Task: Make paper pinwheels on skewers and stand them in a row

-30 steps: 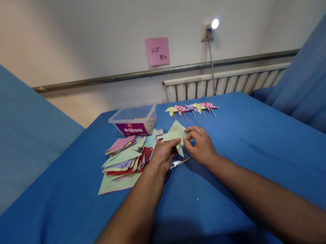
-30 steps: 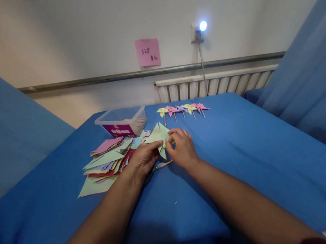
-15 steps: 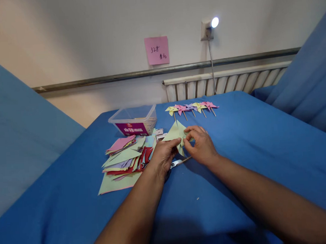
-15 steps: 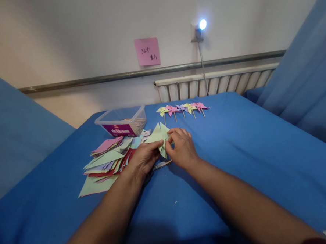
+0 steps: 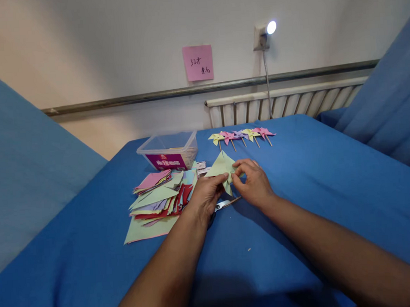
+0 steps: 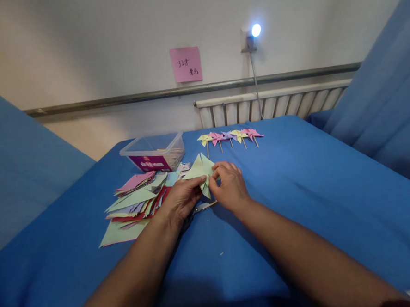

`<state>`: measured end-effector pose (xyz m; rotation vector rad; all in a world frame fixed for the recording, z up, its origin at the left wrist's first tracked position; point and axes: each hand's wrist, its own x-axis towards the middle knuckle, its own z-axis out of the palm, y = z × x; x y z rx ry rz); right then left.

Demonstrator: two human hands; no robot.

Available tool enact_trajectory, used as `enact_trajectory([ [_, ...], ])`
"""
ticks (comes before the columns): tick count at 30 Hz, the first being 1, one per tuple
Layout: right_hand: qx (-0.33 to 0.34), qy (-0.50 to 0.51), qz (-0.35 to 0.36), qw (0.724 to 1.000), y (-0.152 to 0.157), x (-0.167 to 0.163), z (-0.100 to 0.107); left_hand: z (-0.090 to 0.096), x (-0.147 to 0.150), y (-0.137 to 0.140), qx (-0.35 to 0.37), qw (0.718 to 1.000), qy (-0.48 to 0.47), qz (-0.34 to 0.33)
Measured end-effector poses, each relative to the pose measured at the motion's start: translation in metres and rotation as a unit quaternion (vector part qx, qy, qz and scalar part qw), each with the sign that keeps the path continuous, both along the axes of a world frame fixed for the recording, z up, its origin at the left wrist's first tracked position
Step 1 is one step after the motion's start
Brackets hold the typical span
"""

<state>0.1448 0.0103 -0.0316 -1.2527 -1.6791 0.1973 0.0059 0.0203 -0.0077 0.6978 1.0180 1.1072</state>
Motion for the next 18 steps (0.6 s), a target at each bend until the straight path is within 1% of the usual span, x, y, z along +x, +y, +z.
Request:
enact_trajectory([
  [11,0.0,0.023,0.014,1.0,0.0,-0.001,-0.002,-0.001,0.0,0.001,0.006,1.0,0.003,0.001],
  [14,0.005,0.092,0.012,0.996,0.004,0.001,-0.002,0.002,-0.002,0.001,0.019,0.999,0.019,-0.017],
  [16,-0.005,0.153,0.001,0.988,0.008,0.006,0.0,0.006,-0.004,-0.001,0.031,0.997,0.05,-0.053],
  [18,-0.014,0.187,-0.006,0.982,0.011,0.013,0.005,0.012,-0.007,-0.004,0.044,0.989,0.104,-0.091],
])
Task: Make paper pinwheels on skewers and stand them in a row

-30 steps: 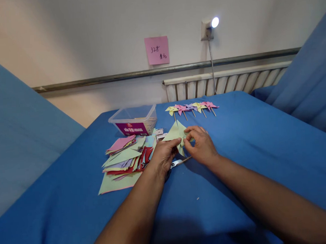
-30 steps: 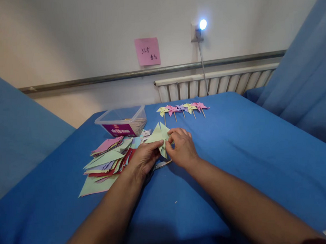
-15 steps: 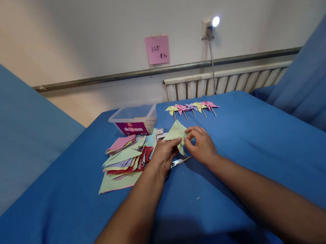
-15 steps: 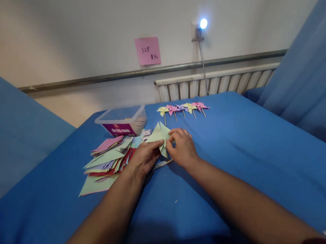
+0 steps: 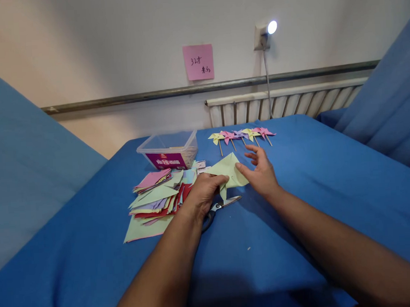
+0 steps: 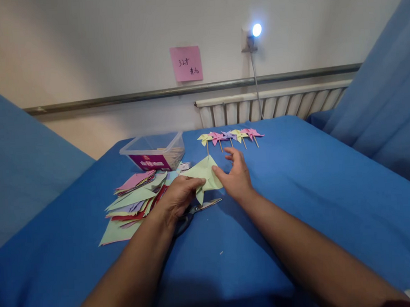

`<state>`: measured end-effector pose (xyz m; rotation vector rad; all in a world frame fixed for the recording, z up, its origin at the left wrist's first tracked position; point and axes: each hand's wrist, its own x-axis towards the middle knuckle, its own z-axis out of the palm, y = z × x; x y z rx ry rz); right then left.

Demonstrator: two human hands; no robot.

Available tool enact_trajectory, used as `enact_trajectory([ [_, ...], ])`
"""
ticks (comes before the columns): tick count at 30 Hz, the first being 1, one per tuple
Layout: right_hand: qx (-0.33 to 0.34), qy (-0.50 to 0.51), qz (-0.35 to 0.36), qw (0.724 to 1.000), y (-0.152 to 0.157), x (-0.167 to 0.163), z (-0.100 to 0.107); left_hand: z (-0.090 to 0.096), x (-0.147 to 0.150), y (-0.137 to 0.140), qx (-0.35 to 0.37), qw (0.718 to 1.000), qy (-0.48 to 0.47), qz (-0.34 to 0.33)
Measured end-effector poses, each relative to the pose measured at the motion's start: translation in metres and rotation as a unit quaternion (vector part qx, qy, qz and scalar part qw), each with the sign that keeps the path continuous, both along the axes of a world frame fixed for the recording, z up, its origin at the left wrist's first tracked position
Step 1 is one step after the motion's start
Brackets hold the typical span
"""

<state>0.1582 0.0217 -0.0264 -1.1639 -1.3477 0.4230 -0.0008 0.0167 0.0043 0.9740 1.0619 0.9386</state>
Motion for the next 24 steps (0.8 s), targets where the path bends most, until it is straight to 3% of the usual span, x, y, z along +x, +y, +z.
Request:
enact_trajectory([
  [2,0.008,-0.001,0.018,1.0,0.002,0.007,0.006,0.006,-0.002,-0.003,0.026,0.997,0.066,-0.018],
  [4,0.002,-0.006,0.084,0.996,0.003,0.012,0.011,0.012,-0.002,-0.006,0.059,0.99,0.126,-0.028],
  [8,-0.096,0.002,0.231,0.968,0.001,0.013,0.012,0.019,-0.003,-0.009,0.105,0.978,0.165,-0.068],
  [13,-0.195,-0.007,0.293,0.936,-0.001,0.009,0.009,0.016,-0.006,-0.006,0.104,0.96,0.224,-0.128],
  [19,-0.226,0.07,0.305,0.923,-0.002,0.003,0.004,0.013,-0.01,-0.003,0.117,0.949,0.264,-0.127],
  [24,-0.192,0.185,0.199,0.943,-0.003,-0.013,-0.005,0.004,-0.004,0.0,0.136,0.967,0.215,0.005],
])
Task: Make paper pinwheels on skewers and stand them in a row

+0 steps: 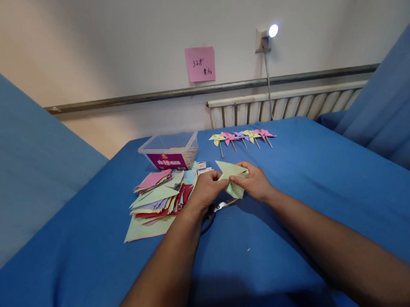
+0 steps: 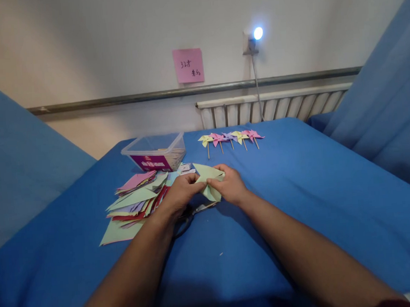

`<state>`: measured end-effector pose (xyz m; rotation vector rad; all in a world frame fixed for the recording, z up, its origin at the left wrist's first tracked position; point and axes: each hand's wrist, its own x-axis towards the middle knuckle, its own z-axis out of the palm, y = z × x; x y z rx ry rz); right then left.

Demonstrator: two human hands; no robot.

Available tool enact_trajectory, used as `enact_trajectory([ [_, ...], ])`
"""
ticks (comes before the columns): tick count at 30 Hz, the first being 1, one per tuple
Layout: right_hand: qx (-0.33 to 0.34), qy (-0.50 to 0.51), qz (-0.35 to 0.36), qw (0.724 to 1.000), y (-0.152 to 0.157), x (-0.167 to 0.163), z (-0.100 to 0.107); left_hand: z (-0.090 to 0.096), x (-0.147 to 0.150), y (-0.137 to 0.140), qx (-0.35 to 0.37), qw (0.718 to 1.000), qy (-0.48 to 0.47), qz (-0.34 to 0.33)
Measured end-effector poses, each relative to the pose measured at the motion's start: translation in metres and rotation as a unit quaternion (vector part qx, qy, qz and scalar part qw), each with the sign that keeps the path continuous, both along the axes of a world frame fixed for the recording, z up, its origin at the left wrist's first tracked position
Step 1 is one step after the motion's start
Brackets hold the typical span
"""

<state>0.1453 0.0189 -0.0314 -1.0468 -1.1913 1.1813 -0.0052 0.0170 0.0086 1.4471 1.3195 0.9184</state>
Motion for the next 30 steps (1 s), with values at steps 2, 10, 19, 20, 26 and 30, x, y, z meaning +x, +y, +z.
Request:
enact_trajectory([
  [2,-0.012,0.072,-0.049,0.996,-0.001,-0.006,-0.003,-0.005,0.004,0.0,-0.022,0.994,-0.1,0.035],
  [10,-0.044,0.24,-0.142,0.959,-0.002,-0.018,-0.01,-0.018,0.017,-0.005,-0.19,0.918,-0.342,0.064],
  [19,-0.04,0.193,-0.157,0.968,-0.01,-0.025,-0.009,-0.026,0.023,-0.004,-0.161,0.912,-0.365,0.096],
  [20,-0.04,0.192,-0.154,0.968,-0.011,-0.025,-0.009,-0.027,0.023,-0.003,-0.16,0.911,-0.368,0.097],
  [26,-0.039,0.183,-0.14,0.972,-0.011,-0.025,-0.009,-0.027,0.023,-0.003,-0.164,0.908,-0.375,0.094],
  [30,-0.029,0.146,-0.129,0.98,-0.01,-0.023,-0.011,-0.024,0.022,-0.002,-0.164,0.908,-0.37,0.105],
])
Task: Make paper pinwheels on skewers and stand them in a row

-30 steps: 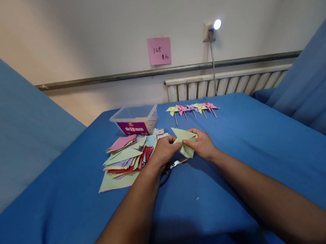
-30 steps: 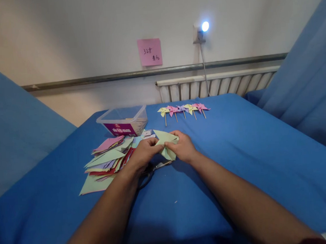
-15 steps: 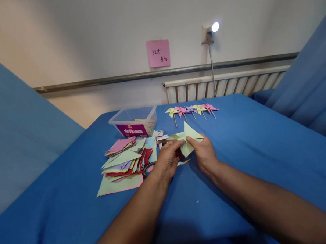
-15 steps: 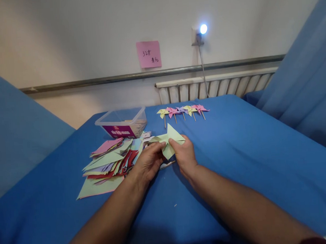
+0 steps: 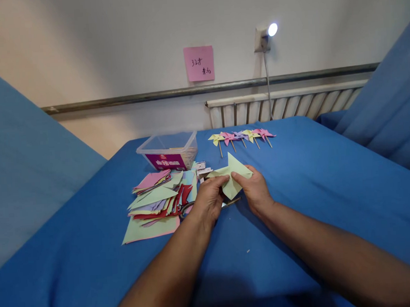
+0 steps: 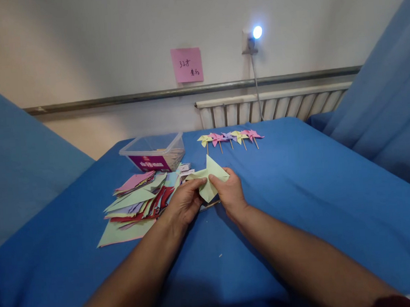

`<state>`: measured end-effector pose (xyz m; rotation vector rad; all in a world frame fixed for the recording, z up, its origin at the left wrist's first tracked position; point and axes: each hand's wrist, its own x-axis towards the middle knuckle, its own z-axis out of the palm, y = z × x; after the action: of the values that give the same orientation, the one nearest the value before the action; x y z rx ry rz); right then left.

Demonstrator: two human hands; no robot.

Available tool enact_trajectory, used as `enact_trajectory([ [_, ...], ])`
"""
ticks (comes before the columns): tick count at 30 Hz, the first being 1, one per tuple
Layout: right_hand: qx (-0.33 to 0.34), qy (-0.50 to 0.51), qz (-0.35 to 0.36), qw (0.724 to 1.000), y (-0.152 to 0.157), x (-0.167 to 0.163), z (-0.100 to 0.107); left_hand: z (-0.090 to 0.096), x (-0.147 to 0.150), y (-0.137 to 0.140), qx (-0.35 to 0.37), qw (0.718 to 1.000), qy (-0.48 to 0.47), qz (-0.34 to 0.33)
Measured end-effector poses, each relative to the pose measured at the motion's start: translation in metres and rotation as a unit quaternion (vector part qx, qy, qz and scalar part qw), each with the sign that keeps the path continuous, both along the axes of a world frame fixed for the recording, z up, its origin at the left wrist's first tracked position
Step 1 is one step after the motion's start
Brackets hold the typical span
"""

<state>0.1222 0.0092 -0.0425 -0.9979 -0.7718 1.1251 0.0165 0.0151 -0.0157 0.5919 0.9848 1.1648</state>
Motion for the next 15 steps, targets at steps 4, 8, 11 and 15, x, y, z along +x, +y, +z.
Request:
enact_trajectory([
  [4,0.094,-0.114,-0.008,0.989,0.0,0.008,0.002,0.008,-0.007,0.004,0.0,0.999,-0.023,0.023],
  [8,0.231,-0.337,-0.017,0.913,-0.006,0.019,0.011,0.018,-0.017,0.008,-0.012,0.998,-0.051,0.032],
  [11,0.296,-0.469,0.0,0.832,-0.009,0.023,0.016,0.025,-0.021,0.008,-0.018,0.997,-0.066,0.038],
  [15,0.315,-0.527,-0.007,0.789,-0.008,0.023,0.016,0.026,-0.02,0.006,-0.026,0.996,-0.083,0.021],
])
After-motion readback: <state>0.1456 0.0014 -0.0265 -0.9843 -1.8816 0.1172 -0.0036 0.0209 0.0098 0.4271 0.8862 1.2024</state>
